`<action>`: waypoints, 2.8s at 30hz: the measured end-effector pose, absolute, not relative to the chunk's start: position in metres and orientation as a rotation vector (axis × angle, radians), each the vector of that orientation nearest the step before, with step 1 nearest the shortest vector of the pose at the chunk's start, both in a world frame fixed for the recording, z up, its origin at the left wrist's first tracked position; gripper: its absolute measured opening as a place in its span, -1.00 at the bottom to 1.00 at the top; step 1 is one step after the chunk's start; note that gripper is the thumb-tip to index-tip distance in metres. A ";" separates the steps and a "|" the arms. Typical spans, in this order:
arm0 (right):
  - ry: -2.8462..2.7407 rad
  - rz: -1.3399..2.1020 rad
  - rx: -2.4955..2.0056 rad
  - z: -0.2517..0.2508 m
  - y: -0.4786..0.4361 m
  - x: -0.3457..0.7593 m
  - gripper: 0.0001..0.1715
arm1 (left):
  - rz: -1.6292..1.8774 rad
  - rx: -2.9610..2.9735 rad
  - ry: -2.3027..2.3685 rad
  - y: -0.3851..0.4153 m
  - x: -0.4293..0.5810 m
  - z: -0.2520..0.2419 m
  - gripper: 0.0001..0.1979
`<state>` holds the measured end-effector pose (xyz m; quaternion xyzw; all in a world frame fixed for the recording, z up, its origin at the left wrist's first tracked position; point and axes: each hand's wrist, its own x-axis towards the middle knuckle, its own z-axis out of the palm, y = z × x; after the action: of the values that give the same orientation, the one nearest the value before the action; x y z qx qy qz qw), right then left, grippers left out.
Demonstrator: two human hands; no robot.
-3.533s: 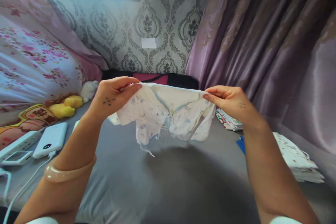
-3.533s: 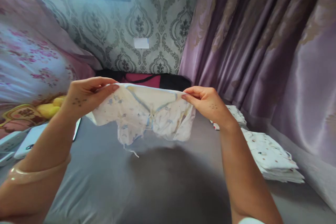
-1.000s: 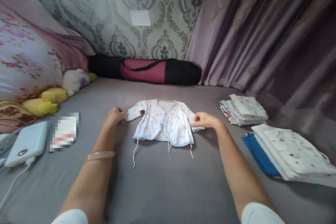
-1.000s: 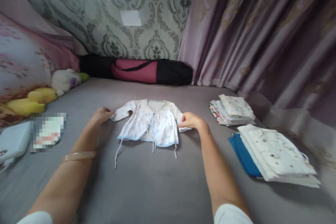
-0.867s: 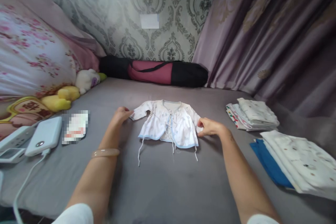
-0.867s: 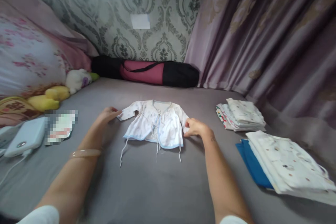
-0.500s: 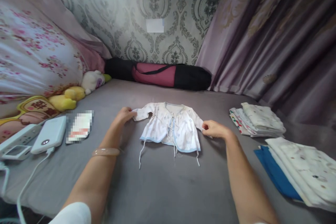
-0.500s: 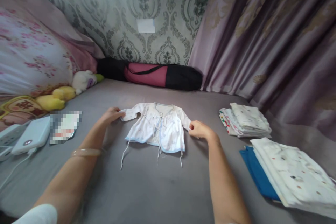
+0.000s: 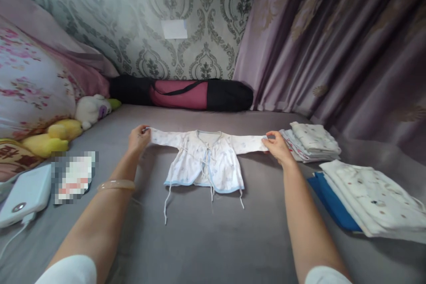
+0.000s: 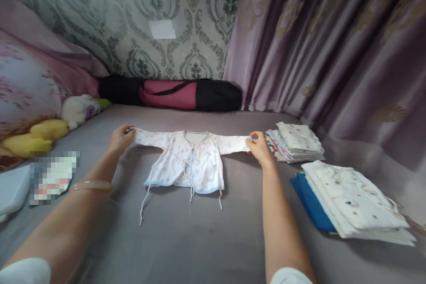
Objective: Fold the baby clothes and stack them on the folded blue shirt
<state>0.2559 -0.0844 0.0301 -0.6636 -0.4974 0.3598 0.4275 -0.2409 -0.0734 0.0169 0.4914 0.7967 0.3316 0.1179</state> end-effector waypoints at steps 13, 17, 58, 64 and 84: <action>-1.726 0.455 -1.890 0.006 -0.075 0.273 -0.41 | 0.546 2.177 1.637 -0.107 -0.127 0.031 -0.71; -1.849 0.237 -1.928 -0.002 -0.073 0.270 -0.39 | 0.348 2.287 1.404 -0.133 -0.094 0.026 -0.79; -2.073 0.922 -1.604 0.024 -0.143 0.105 -0.75 | 0.758 1.980 1.802 -0.184 -0.061 0.005 -0.76; -1.736 1.321 -1.406 0.016 -0.139 0.103 -0.74 | 0.722 2.024 1.699 -0.183 -0.051 -0.003 -0.77; -2.224 0.797 -1.432 0.029 -0.085 0.090 -0.72 | 0.327 2.285 1.891 -0.209 -0.062 0.020 -0.75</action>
<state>0.0903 -0.0845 0.0293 -0.5091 -0.7906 0.2833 0.1885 -0.0624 -0.2093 0.0201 0.7634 0.6317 0.1093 0.0787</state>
